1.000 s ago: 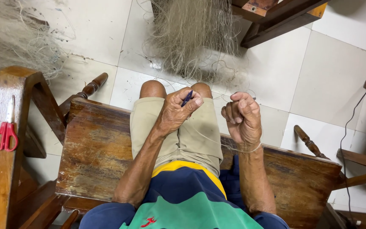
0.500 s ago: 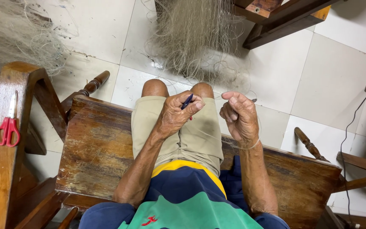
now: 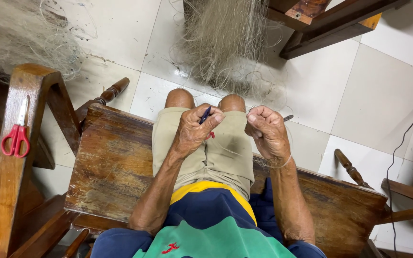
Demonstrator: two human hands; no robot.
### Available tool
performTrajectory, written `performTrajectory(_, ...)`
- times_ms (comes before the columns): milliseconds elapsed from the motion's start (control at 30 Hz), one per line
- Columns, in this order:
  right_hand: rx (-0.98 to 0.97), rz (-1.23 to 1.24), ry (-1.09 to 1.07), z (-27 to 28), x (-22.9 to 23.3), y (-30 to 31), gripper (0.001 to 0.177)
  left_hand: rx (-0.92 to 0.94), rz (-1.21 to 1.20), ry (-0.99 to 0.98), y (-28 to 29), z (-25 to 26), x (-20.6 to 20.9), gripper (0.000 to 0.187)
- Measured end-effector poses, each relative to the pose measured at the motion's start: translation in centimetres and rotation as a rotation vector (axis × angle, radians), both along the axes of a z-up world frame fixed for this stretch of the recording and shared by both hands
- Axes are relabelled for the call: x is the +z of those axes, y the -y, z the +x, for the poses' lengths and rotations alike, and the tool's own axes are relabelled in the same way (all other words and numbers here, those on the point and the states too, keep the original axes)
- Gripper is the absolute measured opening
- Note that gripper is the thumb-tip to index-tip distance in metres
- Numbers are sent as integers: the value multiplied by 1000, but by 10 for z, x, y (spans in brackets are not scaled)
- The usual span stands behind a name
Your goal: Repairing a fine-mesh fishing net using a netting needle and thread
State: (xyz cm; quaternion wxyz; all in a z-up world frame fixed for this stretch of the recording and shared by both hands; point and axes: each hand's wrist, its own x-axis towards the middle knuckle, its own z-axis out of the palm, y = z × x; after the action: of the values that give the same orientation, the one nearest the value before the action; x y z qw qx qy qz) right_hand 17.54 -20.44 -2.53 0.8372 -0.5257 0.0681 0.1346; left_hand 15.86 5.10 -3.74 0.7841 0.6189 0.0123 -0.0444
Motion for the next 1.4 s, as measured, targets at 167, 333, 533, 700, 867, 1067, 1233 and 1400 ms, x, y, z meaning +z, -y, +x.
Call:
performTrajectory(167, -48, 23, 42, -4, 7, -2, 10, 21, 4, -8, 3, 8, -8, 8)
performTrajectory(333, -84, 31, 68, -10, 15, -1, 12, 44, -26, -24, 21, 14, 0, 8)
performTrajectory(533, -97, 24, 143, -10, 14, 6, 10, -25, -16, 42, 16, 19, 18, 24)
performTrajectory(700, -105, 43, 190, -8, 15, 11, 10, -177, 14, 76, -8, -1, 19, 56)
performTrajectory(867, -120, 12, 223, -8, 20, 15, 10, -209, 10, 88, -28, -9, 37, 48)
performTrajectory(1067, -150, -32, 241, -13, 30, 20, 10, -65, 207, 334, -36, 2, 92, 27)
performTrajectory(1233, -166, -89, 270, -12, 38, 22, 10, 53, 659, 773, -23, 45, 107, 25)
performTrajectory(1400, -194, -115, 291, -15, 49, 20, 13, -268, 963, 939, 7, 67, 147, 26)
